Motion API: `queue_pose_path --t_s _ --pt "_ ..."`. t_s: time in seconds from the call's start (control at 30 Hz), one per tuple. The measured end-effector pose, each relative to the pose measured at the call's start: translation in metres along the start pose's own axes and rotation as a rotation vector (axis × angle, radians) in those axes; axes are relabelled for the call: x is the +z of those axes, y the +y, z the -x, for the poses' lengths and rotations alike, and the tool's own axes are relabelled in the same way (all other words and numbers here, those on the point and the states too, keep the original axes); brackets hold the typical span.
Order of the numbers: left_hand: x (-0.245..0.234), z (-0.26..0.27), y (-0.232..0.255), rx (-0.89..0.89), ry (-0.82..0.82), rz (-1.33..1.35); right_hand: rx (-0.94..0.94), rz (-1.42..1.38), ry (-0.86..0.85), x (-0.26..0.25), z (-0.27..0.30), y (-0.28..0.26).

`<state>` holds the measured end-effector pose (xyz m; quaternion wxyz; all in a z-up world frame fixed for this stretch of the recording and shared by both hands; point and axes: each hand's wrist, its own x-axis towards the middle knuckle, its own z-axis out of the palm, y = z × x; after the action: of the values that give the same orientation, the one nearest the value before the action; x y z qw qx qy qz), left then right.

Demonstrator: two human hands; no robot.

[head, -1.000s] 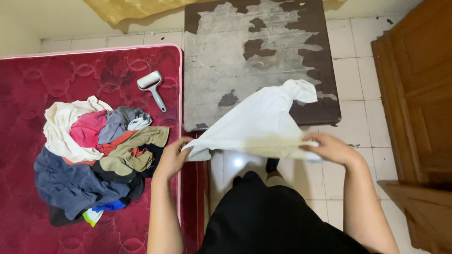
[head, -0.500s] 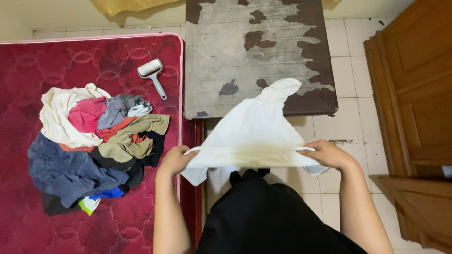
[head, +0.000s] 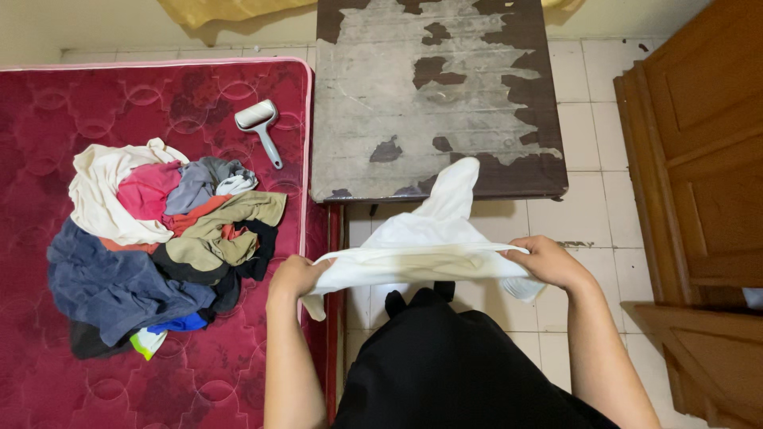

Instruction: The person picks up a white t-shirt from a pile on a bed, spreads it flat on a small table, uses a lint roller across the front of the garment, and then folds it in half.

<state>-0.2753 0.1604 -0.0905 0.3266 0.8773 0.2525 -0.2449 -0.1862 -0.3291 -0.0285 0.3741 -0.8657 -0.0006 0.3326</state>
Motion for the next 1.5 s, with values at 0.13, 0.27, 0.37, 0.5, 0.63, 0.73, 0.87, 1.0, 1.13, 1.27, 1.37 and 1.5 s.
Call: queue_pose_path --t_s 0.13,0.27,0.37,0.5,0.63,0.73,0.87,1.0,1.13,1.27,1.37,1.5 --pt "-0.010 0.014 0.016 0.109 0.218 0.035 -0.074 -0.059 0.057 0.005 -0.010 0.004" --pt "-0.010 0.022 0.037 0.413 0.413 0.282 -0.225 -0.131 0.332 0.001 -0.021 0.012" --pt "-0.011 0.020 0.051 0.864 0.717 0.142 -0.439 -0.032 0.583 -0.004 -0.024 0.016" --pt "-0.016 0.029 0.074 0.648 0.588 0.206 -0.464 0.039 0.787 -0.004 -0.016 0.012" --pt "-0.018 0.044 0.092 0.387 0.349 0.367 -0.127 0.072 0.810 -0.007 -0.011 0.004" --pt "-0.016 0.036 0.085 0.588 0.435 0.180 -0.176 -0.300 0.715 -0.004 -0.009 -0.001" --pt "-0.015 0.024 0.073 0.731 0.585 -0.003 -0.208 -0.463 0.675 0.001 -0.005 -0.013" --pt "-0.014 0.024 0.073 0.952 0.810 0.071 -0.021 -0.282 0.582 0.001 -0.006 -0.020" --pt "-0.015 0.021 0.070 0.687 0.633 0.124 -0.144 -0.522 0.651 0.001 -0.016 -0.007" --pt "-0.010 0.023 0.072 0.777 0.906 0.070 -0.304 -0.607 0.729 0.008 -0.031 0.008" --pt "-0.008 0.027 0.075 0.492 0.835 -0.086 -0.296 -0.746 0.737 0.011 -0.029 0.004" --pt "-0.008 0.032 0.077 0.171 0.551 -0.308 -0.426 -0.686 0.820 0.021 -0.023 -0.007"
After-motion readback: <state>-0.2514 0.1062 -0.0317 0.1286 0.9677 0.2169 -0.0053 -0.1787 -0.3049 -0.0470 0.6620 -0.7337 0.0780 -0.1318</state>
